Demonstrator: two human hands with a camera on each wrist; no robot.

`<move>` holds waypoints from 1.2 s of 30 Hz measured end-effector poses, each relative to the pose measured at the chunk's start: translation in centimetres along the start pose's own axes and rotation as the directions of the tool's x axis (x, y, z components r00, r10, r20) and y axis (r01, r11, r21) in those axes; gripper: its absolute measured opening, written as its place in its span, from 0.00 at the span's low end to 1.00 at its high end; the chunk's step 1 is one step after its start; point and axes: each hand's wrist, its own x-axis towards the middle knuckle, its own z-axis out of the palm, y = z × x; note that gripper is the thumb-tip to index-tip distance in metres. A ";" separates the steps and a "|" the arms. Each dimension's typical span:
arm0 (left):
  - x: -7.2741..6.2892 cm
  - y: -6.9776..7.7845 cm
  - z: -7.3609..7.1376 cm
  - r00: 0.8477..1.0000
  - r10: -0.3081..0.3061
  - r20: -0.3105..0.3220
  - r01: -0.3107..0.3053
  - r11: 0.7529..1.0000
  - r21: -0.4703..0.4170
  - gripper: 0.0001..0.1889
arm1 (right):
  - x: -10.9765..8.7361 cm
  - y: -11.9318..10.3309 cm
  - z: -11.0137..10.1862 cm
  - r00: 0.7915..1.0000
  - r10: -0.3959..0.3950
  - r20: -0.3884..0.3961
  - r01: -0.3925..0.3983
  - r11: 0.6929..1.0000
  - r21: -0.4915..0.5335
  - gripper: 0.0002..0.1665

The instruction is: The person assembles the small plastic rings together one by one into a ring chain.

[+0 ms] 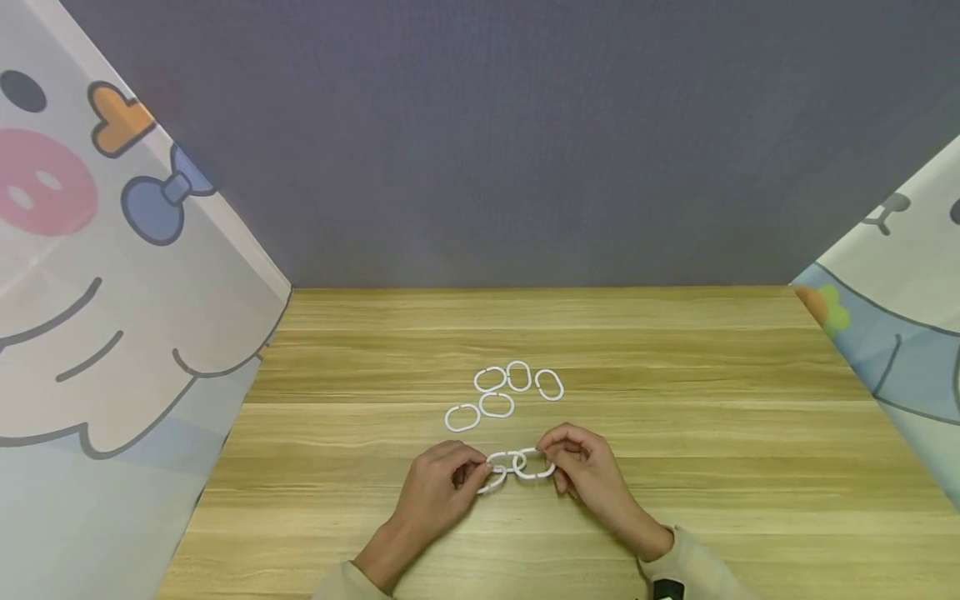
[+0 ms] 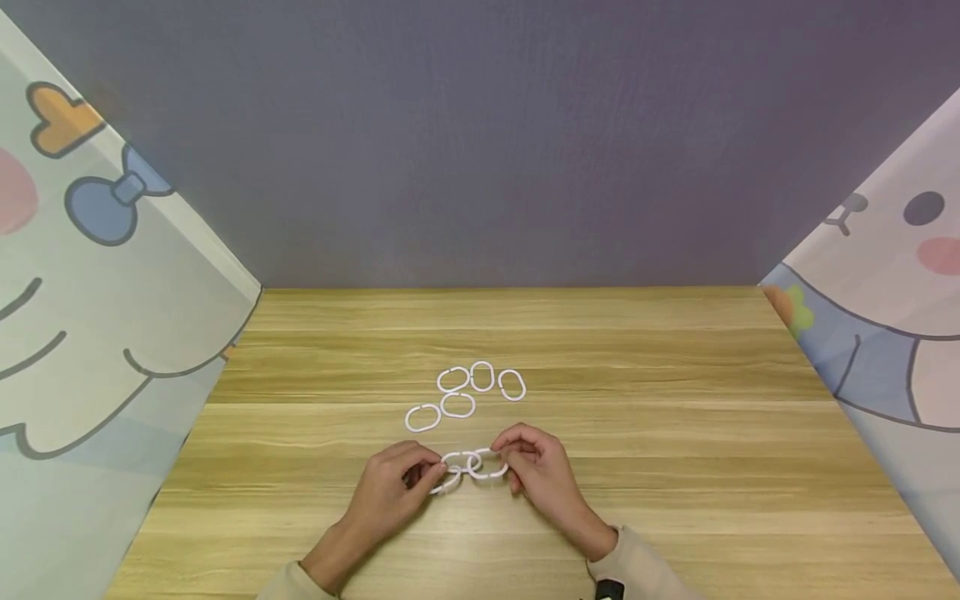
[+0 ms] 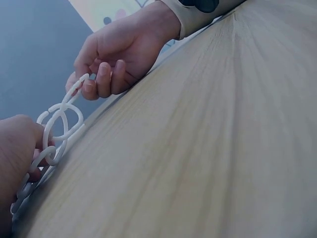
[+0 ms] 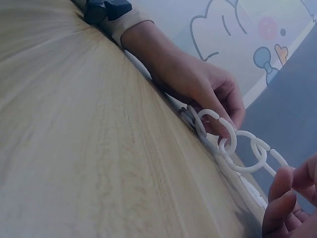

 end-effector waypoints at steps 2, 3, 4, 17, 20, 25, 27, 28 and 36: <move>0.0 0.0 0.0 1.000 -0.010 -0.006 0.010 1.000 0.007 0.08 | 0.0 0.1 -0.2 1.000 -0.011 0.013 0.011 1.000 0.003 0.07; 0.0 0.0 0.0 1.000 -0.014 -0.010 0.014 1.000 0.008 0.08 | 0.0 0.1 -0.2 1.000 -0.016 0.020 0.016 1.000 0.009 0.07; 0.0 0.0 0.0 1.000 -0.019 -0.012 0.019 1.000 0.009 0.08 | 0.1 0.1 -0.3 0.999 -0.020 0.030 0.019 1.000 0.021 0.08; 0.1 -0.2 0.2 0.998 -0.008 -0.065 0.010 1.000 0.028 0.09 | 0.1 0.3 -1.0 0.995 -0.006 0.095 -0.011 0.985 0.170 0.17; 0.1 -0.1 0.1 0.997 -0.018 -0.076 0.020 0.999 0.032 0.09 | 0.0 0.4 -0.8 0.996 -0.033 0.083 0.022 0.991 0.133 0.14; 0.2 -0.1 0.0 0.996 -0.035 -0.079 0.038 0.999 0.035 0.09 | -0.1 0.5 -0.6 0.998 -0.060 0.007 0.060 0.998 0.004 0.08; 0.2 0.0 0.0 0.996 -0.043 -0.076 0.045 0.998 0.033 0.09 | -0.1 0.5 -0.5 0.998 -0.063 -0.021 0.062 0.997 -0.039 0.06; 0.2 0.0 0.0 0.996 -0.047 -0.073 0.049 0.998 0.032 0.09 | -0.2 0.5 -0.5 0.998 -0.064 -0.030 0.062 0.997 -0.050 0.06; 0.2 0.1 -0.1 0.992 -0.101 -0.071 0.103 0.994 0.031 0.08 | -0.3 0.3 -0.1 0.998 -0.041 -0.049 0.037 0.996 -0.084 0.07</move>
